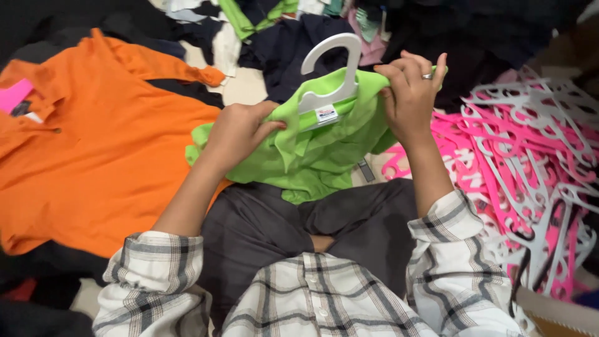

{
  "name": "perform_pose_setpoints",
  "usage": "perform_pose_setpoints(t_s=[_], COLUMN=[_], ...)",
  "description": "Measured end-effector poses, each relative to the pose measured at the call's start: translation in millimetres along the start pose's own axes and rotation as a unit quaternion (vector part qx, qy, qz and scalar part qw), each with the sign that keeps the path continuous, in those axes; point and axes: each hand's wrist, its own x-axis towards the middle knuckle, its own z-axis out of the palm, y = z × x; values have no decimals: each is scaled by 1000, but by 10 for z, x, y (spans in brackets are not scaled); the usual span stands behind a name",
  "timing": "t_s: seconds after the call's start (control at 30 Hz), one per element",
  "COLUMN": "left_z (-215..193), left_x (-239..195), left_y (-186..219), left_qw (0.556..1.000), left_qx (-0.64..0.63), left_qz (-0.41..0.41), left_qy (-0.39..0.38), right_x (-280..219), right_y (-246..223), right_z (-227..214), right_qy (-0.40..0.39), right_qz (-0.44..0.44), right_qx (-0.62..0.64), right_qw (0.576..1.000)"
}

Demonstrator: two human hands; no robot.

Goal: The person sits on the floor surrounded by piles of clothes and hangers. They pick up various shirts, including black, blue, white, and orange ones, place them on hangers, and set them aside.

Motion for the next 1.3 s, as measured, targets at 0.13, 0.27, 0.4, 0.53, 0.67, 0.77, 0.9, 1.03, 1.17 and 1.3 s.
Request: perform_pose_setpoints(t_s=[0.13,0.27,0.4,0.53,0.67,0.77,0.9,1.03,1.17,1.3], left_z=[-237,-457,-846,-990,-1018,-954,-878,-1054,-1508,-2127], left_x=[-97,-324,-587,-1016,-1274,-1410,-1528,-1579,-1668,-1803], left_y=[-9,-172,-191,-682,-1009,-1242,-1462,-1518,-1571,-1842], left_qw=[997,988,967,953,931,911,894,884,883,885], left_qx=[31,-23,-74,-64,-117,-166,-214,-230,-199,-106], left_qz=[-41,-89,-174,-190,-231,-263,-285,-292,-257,-222], left_qy=[56,122,172,225,256,272,272,283,340,394], right_x=[327,679,983,1150,1228,1253,1261,1478,1863,2457], right_y=[-150,-485,-868,-1314,-1788,-1900,-1716,-1902,-2377,-3060], right_z=[240,600,1026,1406,1730,2043,2577,2705,2608,2482], right_qy=[13,46,46,47,-5,-50,-84,-50,-18,8], right_qz=[-24,-34,-31,-89,-114,-113,-114,-122,-160,-214], right_qx=[25,46,79,120,159,180,147,113,103,121], right_qw=[999,997,995,988,981,976,979,985,982,969])
